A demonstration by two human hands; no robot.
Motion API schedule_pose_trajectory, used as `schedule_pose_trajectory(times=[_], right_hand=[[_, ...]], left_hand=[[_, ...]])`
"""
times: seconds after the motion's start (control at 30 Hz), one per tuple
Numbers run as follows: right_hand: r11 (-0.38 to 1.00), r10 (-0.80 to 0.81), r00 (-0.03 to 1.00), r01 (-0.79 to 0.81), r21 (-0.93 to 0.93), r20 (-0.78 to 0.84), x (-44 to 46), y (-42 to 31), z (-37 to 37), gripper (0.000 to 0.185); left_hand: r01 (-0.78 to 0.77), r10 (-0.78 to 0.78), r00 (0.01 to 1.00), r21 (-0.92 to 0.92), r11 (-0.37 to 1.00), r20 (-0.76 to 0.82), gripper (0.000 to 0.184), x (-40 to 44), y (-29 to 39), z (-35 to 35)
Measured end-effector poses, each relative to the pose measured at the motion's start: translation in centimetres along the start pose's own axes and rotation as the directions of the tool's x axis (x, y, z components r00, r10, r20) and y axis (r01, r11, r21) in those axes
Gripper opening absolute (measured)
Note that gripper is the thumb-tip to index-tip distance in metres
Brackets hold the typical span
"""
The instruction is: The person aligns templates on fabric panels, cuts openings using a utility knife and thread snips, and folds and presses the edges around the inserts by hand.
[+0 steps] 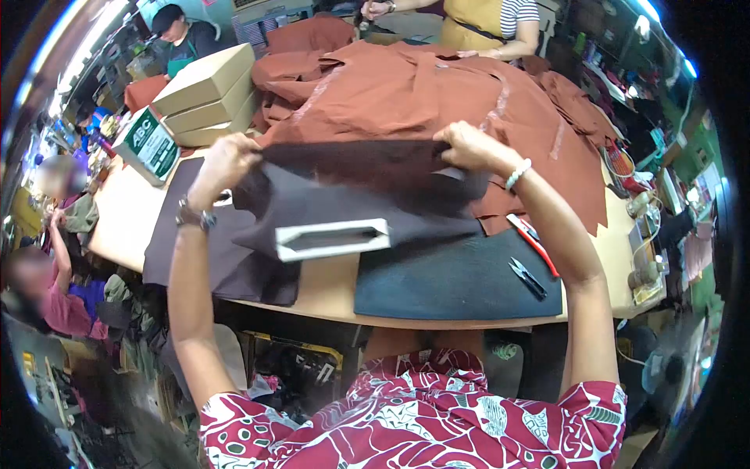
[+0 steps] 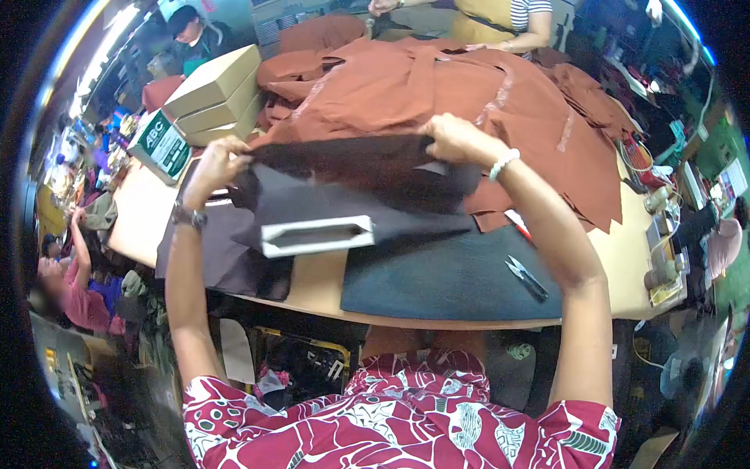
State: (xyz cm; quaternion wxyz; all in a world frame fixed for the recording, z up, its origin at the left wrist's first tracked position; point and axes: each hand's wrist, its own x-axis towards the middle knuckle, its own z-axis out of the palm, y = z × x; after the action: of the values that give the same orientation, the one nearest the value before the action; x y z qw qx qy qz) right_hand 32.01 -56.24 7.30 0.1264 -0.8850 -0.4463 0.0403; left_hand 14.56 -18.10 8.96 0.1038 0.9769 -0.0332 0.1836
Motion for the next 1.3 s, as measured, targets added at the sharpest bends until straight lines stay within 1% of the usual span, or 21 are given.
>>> schedule_pose_trajectory(times=[0.03, 0.1, 0.17, 0.23, 0.27, 0.3, 0.37, 0.47, 0.5, 0.57, 0.6, 0.67, 0.73, 0.77, 0.87, 0.97, 1.1, 1.13, 1.17, 1.23, 1.3], right_hand=[[0.997, 0.043, 0.999, -0.042, -0.058, 0.015, 1.8, -0.2, -0.4, 0.029], [0.994, -0.037, 0.999, 0.035, -0.105, -0.020, 5.7, 0.4, -0.8, 0.024], [0.992, 0.100, 0.990, -0.107, 0.060, 0.103, 9.4, 0.0, -1.8, 0.025], [0.961, 0.191, 0.981, -0.191, 0.202, 0.021, 11.2, -2.8, -3.5, 0.028], [0.903, 0.210, 0.973, -0.154, 0.401, -0.098, 12.2, -3.6, -3.8, 0.032], [0.886, 0.157, 0.966, -0.047, 0.460, -0.203, 13.9, -3.5, -4.4, 0.034], [0.672, 0.189, 0.868, 0.226, 0.705, -0.459, 15.4, -5.4, -5.2, 0.036], [0.572, 0.255, 0.766, 0.373, 0.731, -0.590, 15.8, -8.6, -6.5, 0.035], [0.455, 0.254, 0.746, 0.470, 0.757, -0.616, 17.3, -7.2, -6.1, 0.034], [0.323, 0.102, 0.656, 0.689, 0.649, -0.748, 14.5, -9.8, -5.4, 0.034], [0.257, 0.109, 0.622, 0.736, 0.626, -0.775, 13.4, -11.4, -4.5, 0.033], [0.120, 0.137, 0.556, 0.812, 0.571, -0.820, 11.3, -14.3, -2.4, 0.031], [0.142, 0.231, 0.657, 0.706, 0.693, -0.717, 9.8, -15.8, 0.6, 0.028], [0.150, 0.278, 0.697, 0.648, 0.747, -0.661, 9.2, -16.4, 2.2, 0.026], [0.106, 0.341, 0.807, 0.477, 0.873, -0.482, 7.7, -18.3, 7.1, 0.023], [0.088, 0.292, 0.902, 0.307, 0.948, -0.319, 6.8, -18.9, 12.2, 0.025], [0.311, 0.162, 0.978, 0.073, 0.948, -0.128, 5.1, -19.2, 16.5, 0.043], [0.378, 0.109, 0.981, 0.108, 0.919, -0.160, 4.7, -19.5, 17.5, 0.051], [0.272, 0.066, 0.997, 0.010, 0.962, -0.029, 4.0, -20.0, 17.7, 0.058], [0.556, -0.044, 0.996, 0.087, 0.827, -0.075, 3.3, -20.2, 18.9, 0.065], [0.500, -0.073, 0.997, 0.007, 0.866, 0.035, 2.7, -20.7, 19.7, 0.068]], left_hand=[[0.044, -0.044, 0.999, 0.001, 0.999, 0.008, 0.021, 0.3, -1.8, -1.2], [0.099, -0.074, 0.993, 0.320, 0.942, -0.089, 0.018, 1.1, -4.3, -3.2], [0.133, -0.089, 0.989, 0.462, 0.877, -0.116, 0.015, 2.8, -8.4, -4.6], [0.292, -0.169, 0.950, 0.552, 0.781, -0.263, 0.015, 4.0, -8.6, -6.5], [0.363, -0.191, 0.923, 0.587, 0.724, -0.335, 0.016, 5.2, -9.5, -7.4], [0.314, -0.010, 0.897, 0.620, 0.719, -0.442, 0.020, 6.7, -13.8, -7.6], [0.508, -0.209, 0.761, 0.364, 0.781, -0.615, 0.026, 7.7, -12.1, -10.1], [0.559, -0.346, 0.553, 0.030, 0.829, -0.758, 0.035, 7.8, -12.4, -12.8], [0.546, -0.317, 0.593, 0.080, 0.834, -0.740, 0.040, 6.8, -11.4, -13.6], [0.344, -0.562, 0.348, -0.456, 0.821, -0.750, 0.045, 4.3, -10.3, -13.6], [0.303, -0.646, 0.305, -0.572, 0.762, -0.700, 0.051, 3.0, -10.3, -13.4], [0.205, -0.581, 0.378, -0.547, 0.812, -0.721, 0.041, -0.2, -12.5, -12.1], [0.204, -0.549, 0.347, -0.511, 0.835, -0.760, 0.021, -3.4, -14.5, -9.8], [0.081, -0.712, 0.373, -0.744, 0.663, -0.595, 0.023, -5.1, -15.6, -8.8], [0.223, -0.771, 0.383, -0.760, 0.611, -0.508, 0.032, -9.7, -16.5, -5.8], [0.368, -0.859, 0.311, -0.781, 0.504, -0.408, 0.045, -13.9, -18.1, -2.6], [0.514, -0.902, 0.246, -0.741, 0.432, -0.355, 0.053, -18.8, -20.1, 0.9], [0.553, -0.901, 0.241, -0.712, 0.433, -0.361, 0.054, -20.1, -21.1, 2.0], [0.562, -0.887, 0.231, -0.690, 0.456, -0.399, 0.055, -21.2, -22.0, 3.2], [0.579, -0.854, 0.213, -0.643, 0.501, -0.474, 0.058, -23.0, -22.9, 4.9], [0.618, -0.883, 0.169, -0.651, 0.441, -0.438, 0.060, -24.3, -21.8, 5.3]])
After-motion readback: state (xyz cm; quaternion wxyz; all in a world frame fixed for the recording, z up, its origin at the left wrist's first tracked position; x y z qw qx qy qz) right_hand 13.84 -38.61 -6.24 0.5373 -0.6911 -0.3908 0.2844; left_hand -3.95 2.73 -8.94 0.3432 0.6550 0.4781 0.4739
